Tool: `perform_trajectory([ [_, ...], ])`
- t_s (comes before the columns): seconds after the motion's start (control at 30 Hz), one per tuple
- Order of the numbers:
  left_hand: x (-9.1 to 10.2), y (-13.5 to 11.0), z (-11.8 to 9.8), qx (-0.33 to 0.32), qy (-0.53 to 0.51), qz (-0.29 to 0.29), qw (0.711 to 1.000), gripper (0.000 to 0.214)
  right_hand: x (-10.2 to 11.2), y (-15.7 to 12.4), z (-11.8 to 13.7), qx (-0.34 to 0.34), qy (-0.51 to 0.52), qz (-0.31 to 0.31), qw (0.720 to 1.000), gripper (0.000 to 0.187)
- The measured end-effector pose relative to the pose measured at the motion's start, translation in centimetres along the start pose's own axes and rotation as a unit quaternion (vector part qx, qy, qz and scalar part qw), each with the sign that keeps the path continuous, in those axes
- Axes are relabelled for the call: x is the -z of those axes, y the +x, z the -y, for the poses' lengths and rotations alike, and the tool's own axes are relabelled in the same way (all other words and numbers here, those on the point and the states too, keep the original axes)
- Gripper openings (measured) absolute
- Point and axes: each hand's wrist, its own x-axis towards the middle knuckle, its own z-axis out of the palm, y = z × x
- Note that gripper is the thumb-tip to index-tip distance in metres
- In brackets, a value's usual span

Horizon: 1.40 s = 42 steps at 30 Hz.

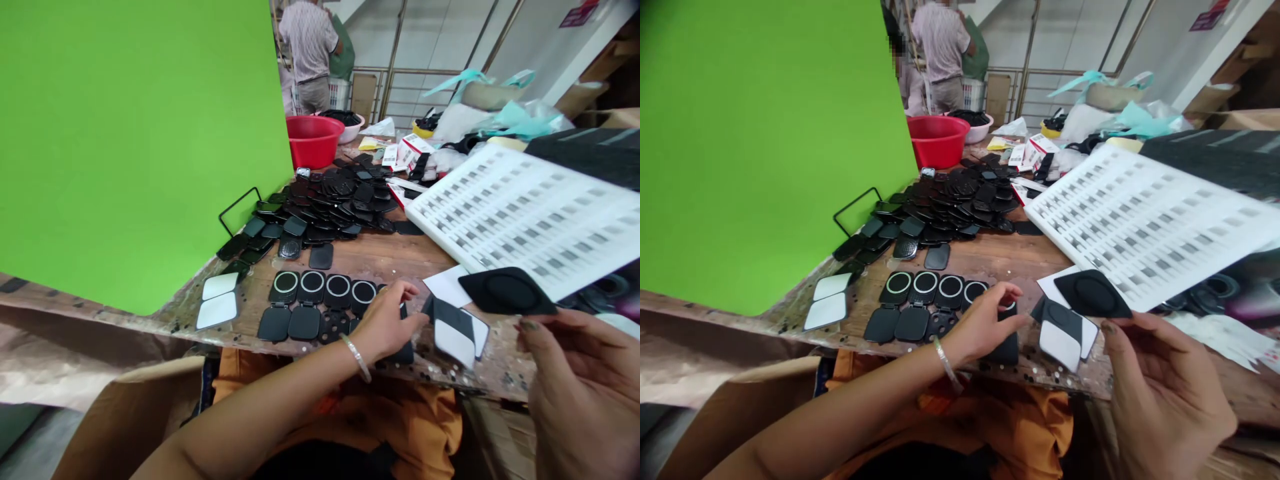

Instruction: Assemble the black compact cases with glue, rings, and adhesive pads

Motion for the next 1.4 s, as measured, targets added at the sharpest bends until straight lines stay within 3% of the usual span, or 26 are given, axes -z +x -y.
perform_trajectory([
  [0.1,4.8,-2.1,0.2,-0.053,0.198,-0.059,0.977,0.019,-0.5,0.0,-1.2,0.005,-0.007,0.017,1.0,0.033],
  [0.23,12.0,-5.5,1.9,0.026,0.381,-0.144,0.913,0.026,-1.4,0.2,-3.0,-0.007,0.009,0.099,0.995,0.032],
  [0.33,15.7,-7.6,3.8,0.091,0.433,-0.186,0.877,0.033,-2.4,0.0,-3.6,-0.046,0.04,0.15,0.987,0.035],
  [0.43,17.5,-8.8,5.4,0.121,0.413,-0.203,0.88,0.042,-3.8,-0.4,-3.2,-0.078,0.066,0.191,0.976,0.041],
  [0.57,18.1,-9.2,6.0,0.134,0.344,-0.211,0.905,0.062,-5.6,-1.2,-2.2,-0.125,0.113,0.269,0.948,0.076],
  [0.73,18.8,-9.2,5.7,0.164,0.219,-0.253,0.928,0.075,-7.0,-2.6,-2.5,-0.199,0.086,0.339,0.915,0.041],
  [0.87,20.0,-10.1,6.1,0.174,0.082,-0.286,0.939,0.077,-7.6,-3.9,-3.0,-0.246,0.077,0.398,0.881,0.036],
  [1.0,21.0,-11.6,5.5,0.176,0.0,-0.288,0.941,0.065,-8.1,-5.0,-2.4,-0.277,0.063,0.47,0.836,0.032],
  [1.13,20.5,-13.1,3.8,0.193,-0.13,-0.229,0.945,0.047,-9.0,-5.6,-0.9,-0.296,0.133,0.496,0.805,0.024],
  [1.23,19.0,-13.8,2.9,0.224,-0.256,-0.155,0.928,0.046,-9.9,-5.9,0.3,-0.332,0.198,0.505,0.772,0.02],
  [1.4,15.7,-13.4,2.2,0.242,-0.306,-0.057,0.919,0.038,-11.0,-6.6,1.3,-0.394,0.217,0.518,0.728,0.019],
])
